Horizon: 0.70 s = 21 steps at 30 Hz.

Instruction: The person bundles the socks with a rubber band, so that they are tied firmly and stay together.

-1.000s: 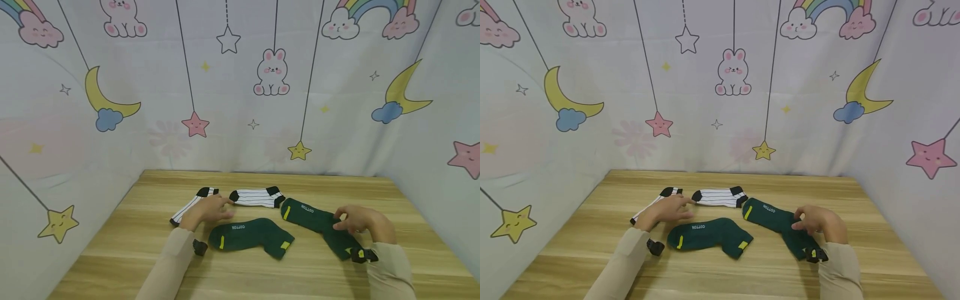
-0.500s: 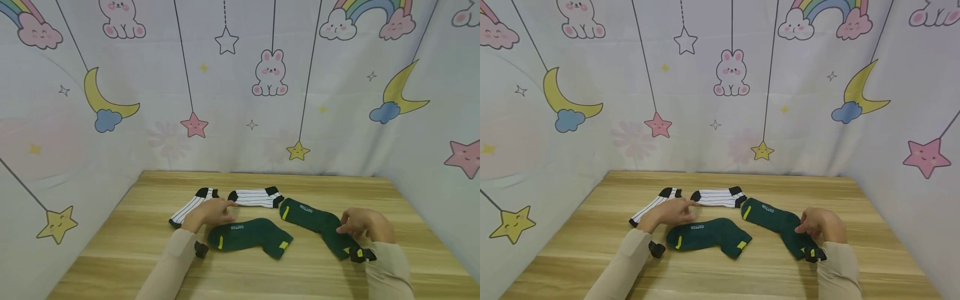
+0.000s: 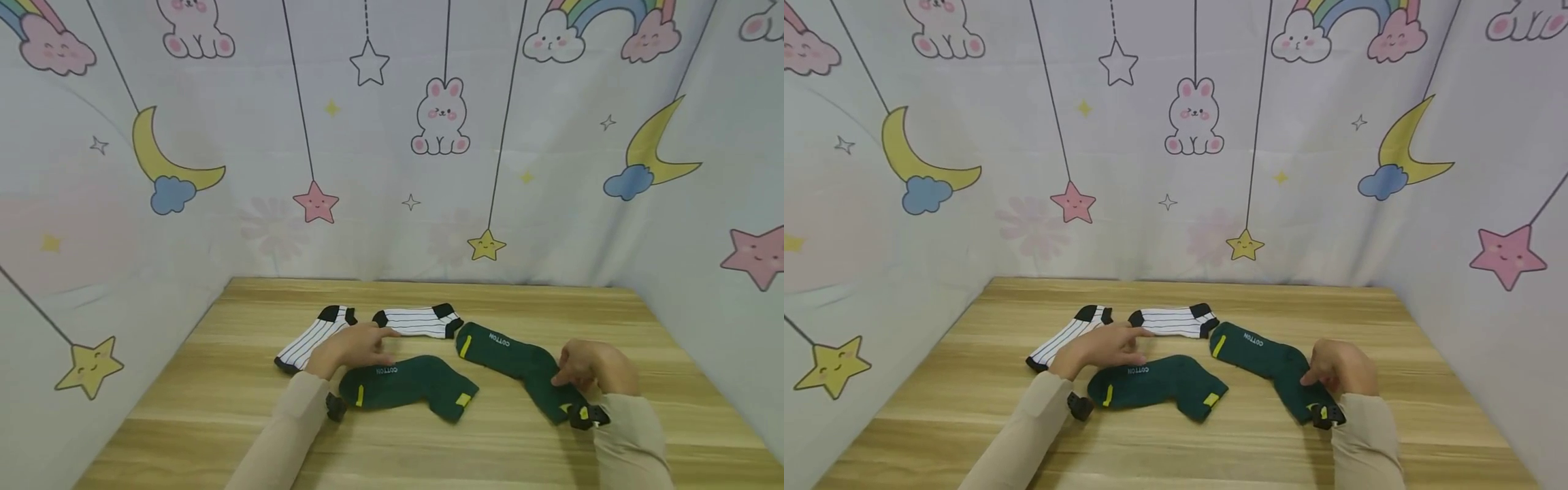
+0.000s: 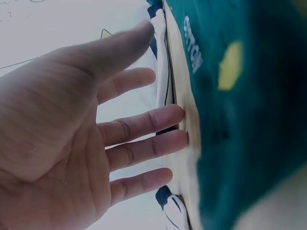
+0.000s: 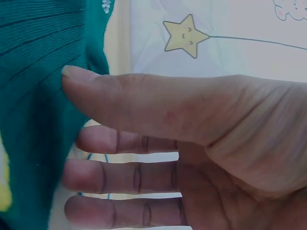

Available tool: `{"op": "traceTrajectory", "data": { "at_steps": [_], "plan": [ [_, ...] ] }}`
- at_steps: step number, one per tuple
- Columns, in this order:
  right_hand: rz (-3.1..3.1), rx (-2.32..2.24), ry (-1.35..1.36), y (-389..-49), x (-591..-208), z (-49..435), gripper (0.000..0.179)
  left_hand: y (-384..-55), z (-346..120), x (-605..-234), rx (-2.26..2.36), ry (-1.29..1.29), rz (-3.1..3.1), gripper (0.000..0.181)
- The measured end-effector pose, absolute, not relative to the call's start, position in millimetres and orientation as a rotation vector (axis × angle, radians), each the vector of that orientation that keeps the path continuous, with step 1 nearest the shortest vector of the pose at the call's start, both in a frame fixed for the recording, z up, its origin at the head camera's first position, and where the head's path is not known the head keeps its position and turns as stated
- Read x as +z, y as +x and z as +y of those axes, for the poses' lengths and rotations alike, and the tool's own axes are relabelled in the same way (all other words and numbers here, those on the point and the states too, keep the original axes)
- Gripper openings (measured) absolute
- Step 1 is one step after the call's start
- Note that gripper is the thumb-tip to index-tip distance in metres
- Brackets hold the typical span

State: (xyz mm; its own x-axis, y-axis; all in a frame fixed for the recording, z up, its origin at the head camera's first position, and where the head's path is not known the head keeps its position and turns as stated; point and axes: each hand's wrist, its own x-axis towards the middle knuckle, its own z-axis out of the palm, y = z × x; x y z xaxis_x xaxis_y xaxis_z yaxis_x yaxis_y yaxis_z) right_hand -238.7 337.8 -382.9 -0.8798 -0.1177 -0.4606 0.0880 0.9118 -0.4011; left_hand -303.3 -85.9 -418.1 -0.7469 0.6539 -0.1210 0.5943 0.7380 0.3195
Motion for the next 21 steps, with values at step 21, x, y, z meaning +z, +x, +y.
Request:
{"op": "traceTrajectory", "data": {
  "at_steps": [21],
  "plan": [
    [2.599, -0.518, -0.062, -243, -395, 340, 0.045, -301, -48, -420, 0.244, 1.015, 2.712, 0.071]
  ]
}}
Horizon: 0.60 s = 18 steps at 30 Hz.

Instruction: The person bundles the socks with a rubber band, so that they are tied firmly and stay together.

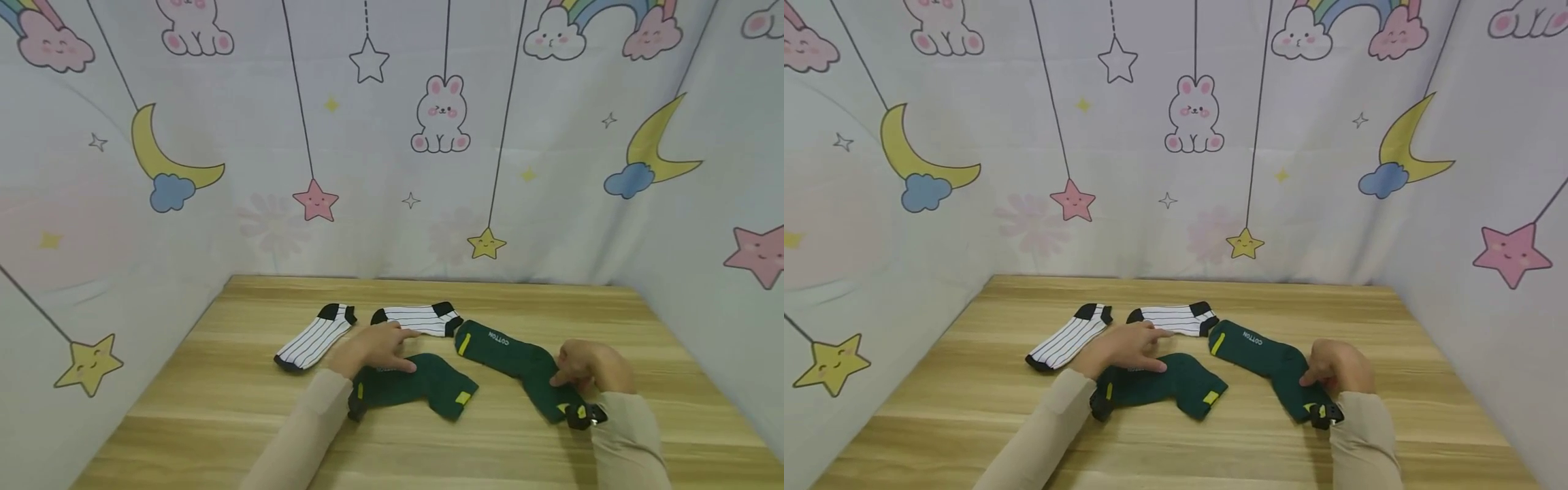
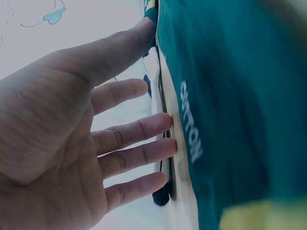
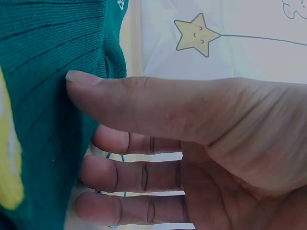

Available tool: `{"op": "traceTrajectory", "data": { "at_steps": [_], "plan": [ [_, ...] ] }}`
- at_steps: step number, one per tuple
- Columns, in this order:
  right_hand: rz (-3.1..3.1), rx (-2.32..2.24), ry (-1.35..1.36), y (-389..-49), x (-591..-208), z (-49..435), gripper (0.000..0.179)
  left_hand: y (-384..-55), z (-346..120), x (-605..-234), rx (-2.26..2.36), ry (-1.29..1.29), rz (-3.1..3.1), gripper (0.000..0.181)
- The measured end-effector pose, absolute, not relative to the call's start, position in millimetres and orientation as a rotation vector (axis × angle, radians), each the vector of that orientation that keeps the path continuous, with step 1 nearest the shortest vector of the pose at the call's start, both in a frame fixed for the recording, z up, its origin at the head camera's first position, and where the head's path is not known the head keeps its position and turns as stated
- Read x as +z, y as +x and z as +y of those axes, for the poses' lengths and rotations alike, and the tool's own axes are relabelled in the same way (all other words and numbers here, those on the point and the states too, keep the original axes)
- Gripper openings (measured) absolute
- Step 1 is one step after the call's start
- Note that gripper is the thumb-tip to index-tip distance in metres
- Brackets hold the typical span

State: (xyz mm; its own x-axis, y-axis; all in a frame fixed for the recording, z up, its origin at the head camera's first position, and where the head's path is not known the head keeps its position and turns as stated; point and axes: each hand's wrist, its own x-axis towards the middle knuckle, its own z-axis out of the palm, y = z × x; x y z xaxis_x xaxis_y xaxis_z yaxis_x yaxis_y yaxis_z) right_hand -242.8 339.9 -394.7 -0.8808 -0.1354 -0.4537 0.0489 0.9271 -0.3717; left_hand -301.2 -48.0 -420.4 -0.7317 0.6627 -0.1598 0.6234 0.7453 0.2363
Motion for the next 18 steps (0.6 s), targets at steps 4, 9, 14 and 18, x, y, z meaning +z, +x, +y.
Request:
{"op": "traceTrajectory", "data": {
  "at_steps": [4, 9, 14, 18],
  "plan": [
    [2.604, -0.508, -0.066, -243, -395, 340, 0.044, -301, -39, -422, 0.212, 1.031, 2.726, 0.072],
    [2.619, -0.487, -0.076, -244, -398, 341, 0.046, -302, -30, -422, 0.201, 1.022, 2.726, 0.073],
    [2.613, -0.494, -0.079, -245, -399, 341, 0.052, -304, -22, -422, 0.207, 1.001, 2.718, 0.073],
    [2.59, -0.531, -0.061, -243, -397, 341, 0.056, -305, -19, -422, 0.226, 1.006, 2.713, 0.072]
  ]
}}
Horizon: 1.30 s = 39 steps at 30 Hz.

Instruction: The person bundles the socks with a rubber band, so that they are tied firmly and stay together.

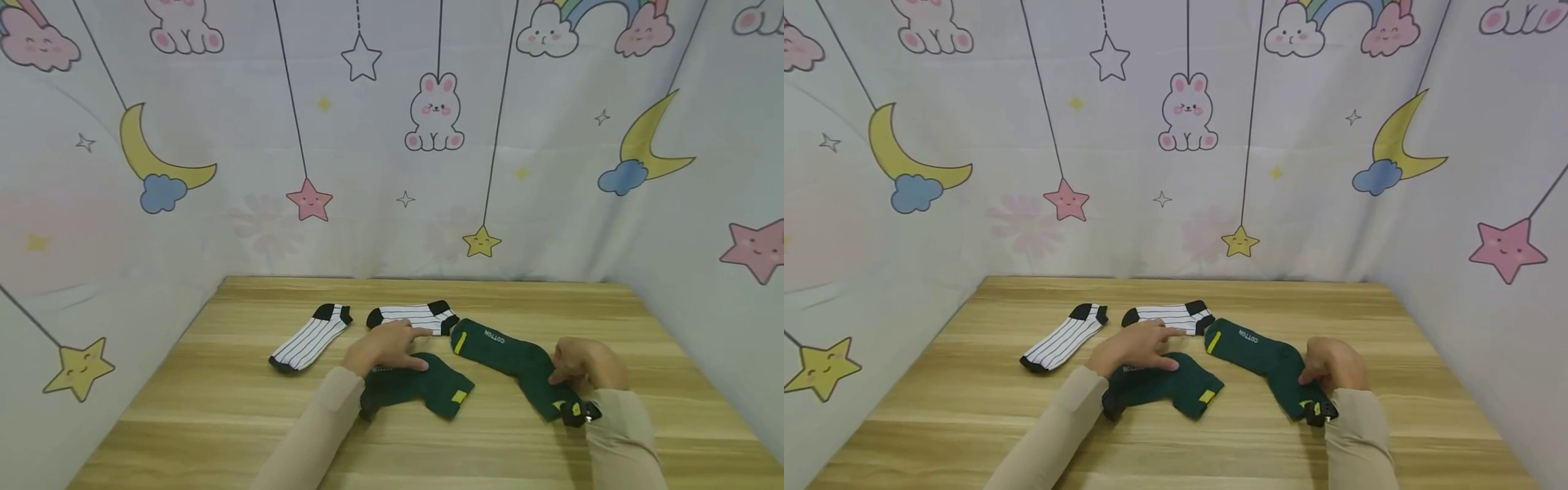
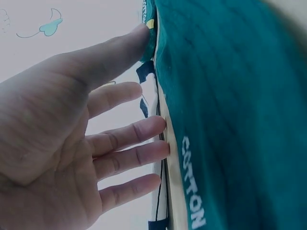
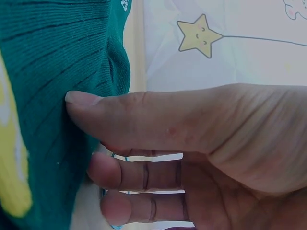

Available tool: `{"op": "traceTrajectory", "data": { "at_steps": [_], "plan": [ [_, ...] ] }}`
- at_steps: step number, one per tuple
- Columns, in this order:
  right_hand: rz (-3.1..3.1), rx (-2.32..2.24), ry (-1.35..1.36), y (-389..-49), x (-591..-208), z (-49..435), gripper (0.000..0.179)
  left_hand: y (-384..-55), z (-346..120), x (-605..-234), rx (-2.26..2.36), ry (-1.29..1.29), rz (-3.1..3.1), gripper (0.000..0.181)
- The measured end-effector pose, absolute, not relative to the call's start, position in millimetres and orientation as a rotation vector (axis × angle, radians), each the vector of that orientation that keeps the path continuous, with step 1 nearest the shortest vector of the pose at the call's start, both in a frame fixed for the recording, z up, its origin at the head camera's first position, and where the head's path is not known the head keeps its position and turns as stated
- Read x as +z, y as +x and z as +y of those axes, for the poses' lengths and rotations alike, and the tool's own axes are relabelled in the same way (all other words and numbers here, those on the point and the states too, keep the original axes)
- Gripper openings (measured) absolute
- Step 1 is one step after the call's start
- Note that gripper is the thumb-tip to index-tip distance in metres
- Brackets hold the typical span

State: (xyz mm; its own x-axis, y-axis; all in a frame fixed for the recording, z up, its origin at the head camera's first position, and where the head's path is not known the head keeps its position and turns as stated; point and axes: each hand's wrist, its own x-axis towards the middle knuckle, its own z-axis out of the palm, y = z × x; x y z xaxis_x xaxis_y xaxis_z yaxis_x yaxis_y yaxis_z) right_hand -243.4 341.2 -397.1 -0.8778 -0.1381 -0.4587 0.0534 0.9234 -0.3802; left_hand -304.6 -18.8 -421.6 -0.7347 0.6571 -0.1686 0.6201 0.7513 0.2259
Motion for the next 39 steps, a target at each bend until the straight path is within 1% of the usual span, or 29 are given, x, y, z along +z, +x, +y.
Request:
{"op": "traceTrajectory", "data": {
  "at_steps": [4, 6, 12, 14, 23, 39],
  "plan": [
    [2.573, -0.555, -0.055, -243, -395, 340, 0.058, -306, -16, -422, 0.262, 1.034, 2.71, 0.073],
    [2.568, -0.568, -0.051, -243, -394, 340, 0.056, -306, -15, -423, 0.267, 1.044, 2.713, 0.074],
    [2.562, -0.614, -0.059, -243, -395, 340, 0.029, -307, -12, -424, 0.266, 1.05, 2.715, 0.074],
    [2.549, -0.638, -0.058, -244, -395, 340, 0.024, -306, -11, -425, 0.269, 1.049, 2.712, 0.074],
    [2.497, -0.698, -0.031, -244, -394, 341, 0.021, -306, 0, -430, 0.219, 1.11, 2.695, 0.077],
    [2.491, -0.682, -0.085, -247, -395, 343, 0.022, -311, 24, -435, 0.111, 1.173, 2.738, 0.077]
  ]
}}
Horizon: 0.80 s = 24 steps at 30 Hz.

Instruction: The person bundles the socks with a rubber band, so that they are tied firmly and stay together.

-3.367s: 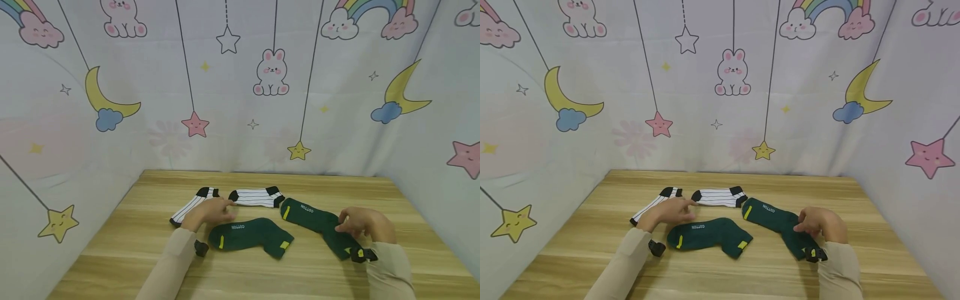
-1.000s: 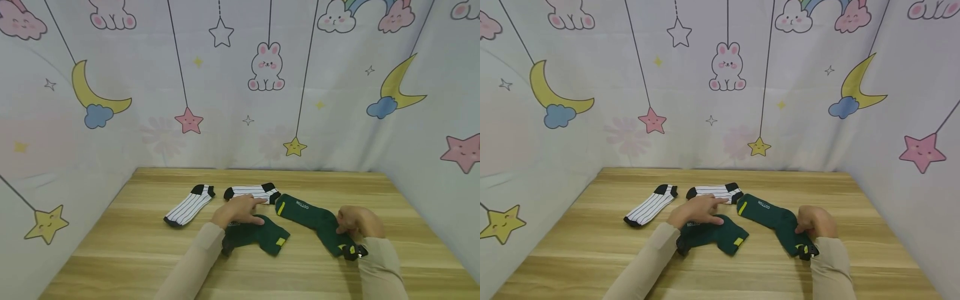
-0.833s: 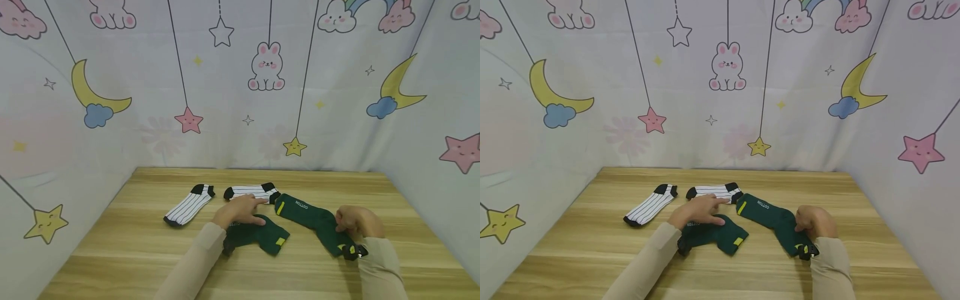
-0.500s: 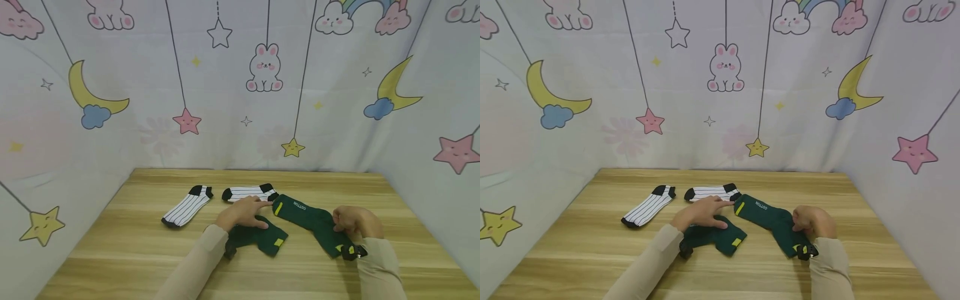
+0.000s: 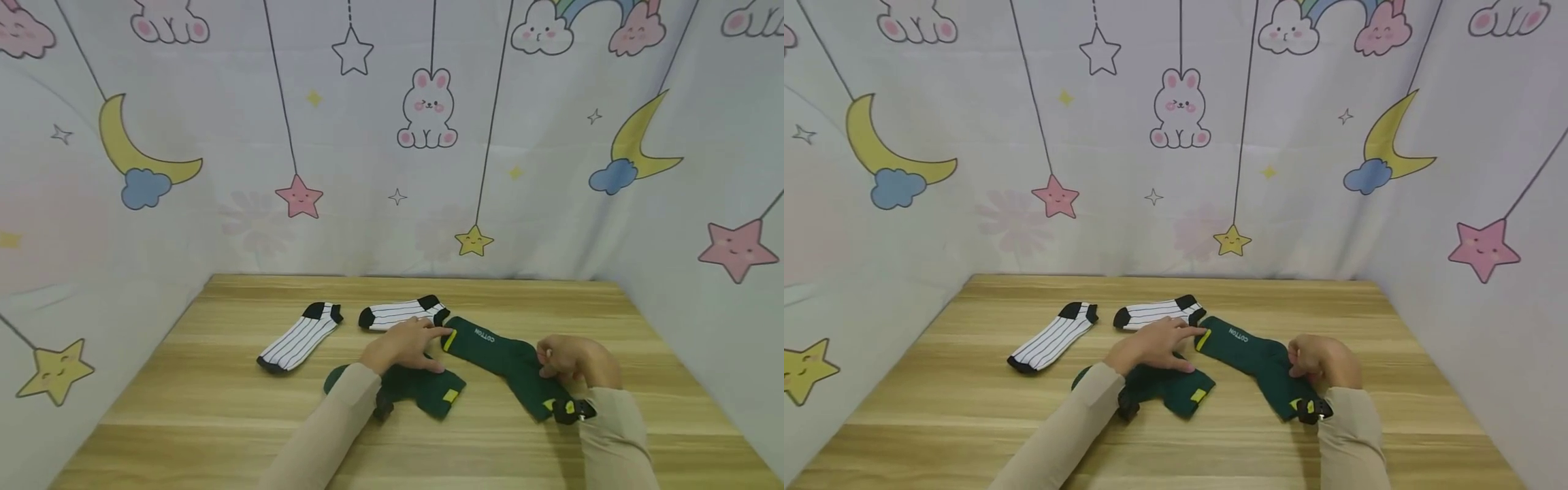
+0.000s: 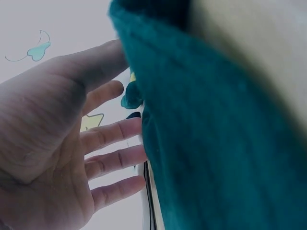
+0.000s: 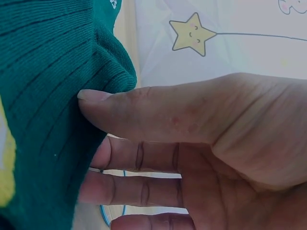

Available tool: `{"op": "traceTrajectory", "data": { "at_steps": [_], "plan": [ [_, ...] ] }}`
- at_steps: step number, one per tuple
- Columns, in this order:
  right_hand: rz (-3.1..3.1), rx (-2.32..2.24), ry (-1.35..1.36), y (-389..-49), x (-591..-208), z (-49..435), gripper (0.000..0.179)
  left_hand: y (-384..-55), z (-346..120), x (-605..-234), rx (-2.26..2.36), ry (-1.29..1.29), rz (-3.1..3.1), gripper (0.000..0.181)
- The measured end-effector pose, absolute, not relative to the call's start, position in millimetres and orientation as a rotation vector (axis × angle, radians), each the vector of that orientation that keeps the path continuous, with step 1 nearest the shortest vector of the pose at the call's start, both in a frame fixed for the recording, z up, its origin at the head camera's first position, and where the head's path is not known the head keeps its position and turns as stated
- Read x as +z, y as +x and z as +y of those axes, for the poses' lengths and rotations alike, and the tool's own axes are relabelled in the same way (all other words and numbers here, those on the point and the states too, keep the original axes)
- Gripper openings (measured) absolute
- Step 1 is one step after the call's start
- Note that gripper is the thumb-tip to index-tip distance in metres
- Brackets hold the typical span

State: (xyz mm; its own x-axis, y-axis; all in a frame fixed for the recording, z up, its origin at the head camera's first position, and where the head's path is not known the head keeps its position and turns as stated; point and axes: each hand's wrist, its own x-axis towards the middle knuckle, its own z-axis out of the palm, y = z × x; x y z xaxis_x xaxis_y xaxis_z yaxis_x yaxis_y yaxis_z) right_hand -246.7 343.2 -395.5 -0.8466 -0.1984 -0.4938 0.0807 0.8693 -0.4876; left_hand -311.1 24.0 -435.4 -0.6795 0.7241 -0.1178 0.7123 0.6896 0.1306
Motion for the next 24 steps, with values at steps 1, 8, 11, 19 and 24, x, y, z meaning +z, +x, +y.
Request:
{"op": "traceTrajectory", "data": {
  "at_steps": [1, 8, 11, 19, 24],
  "plan": [
    [2.492, -0.68, -0.092, -247.0, -395.4, 343.2, 0.022, -311.5, 25.0, -435.9, 0.101, 1.177, 2.744, 0.077],
    [2.476, -0.694, -0.093, -247.6, -394.3, 342.6, 0.021, -312.1, 29.0, -436.0, 0.083, 1.172, 2.746, 0.079],
    [2.462, -0.712, -0.082, -246.8, -394.7, 341.7, 0.02, -312.3, 29.8, -435.6, 0.082, 1.166, 2.735, 0.081],
    [2.44, -0.745, -0.099, -245.6, -397.8, 340.7, 0.018, -314.9, 30.9, -433.8, 0.094, 1.164, 2.686, 0.082],
    [2.419, -0.78, -0.109, -246.7, -396.7, 342.7, 0.017, -315.3, 31.4, -431.1, 0.092, 1.194, 2.688, 0.077]
  ]
}}
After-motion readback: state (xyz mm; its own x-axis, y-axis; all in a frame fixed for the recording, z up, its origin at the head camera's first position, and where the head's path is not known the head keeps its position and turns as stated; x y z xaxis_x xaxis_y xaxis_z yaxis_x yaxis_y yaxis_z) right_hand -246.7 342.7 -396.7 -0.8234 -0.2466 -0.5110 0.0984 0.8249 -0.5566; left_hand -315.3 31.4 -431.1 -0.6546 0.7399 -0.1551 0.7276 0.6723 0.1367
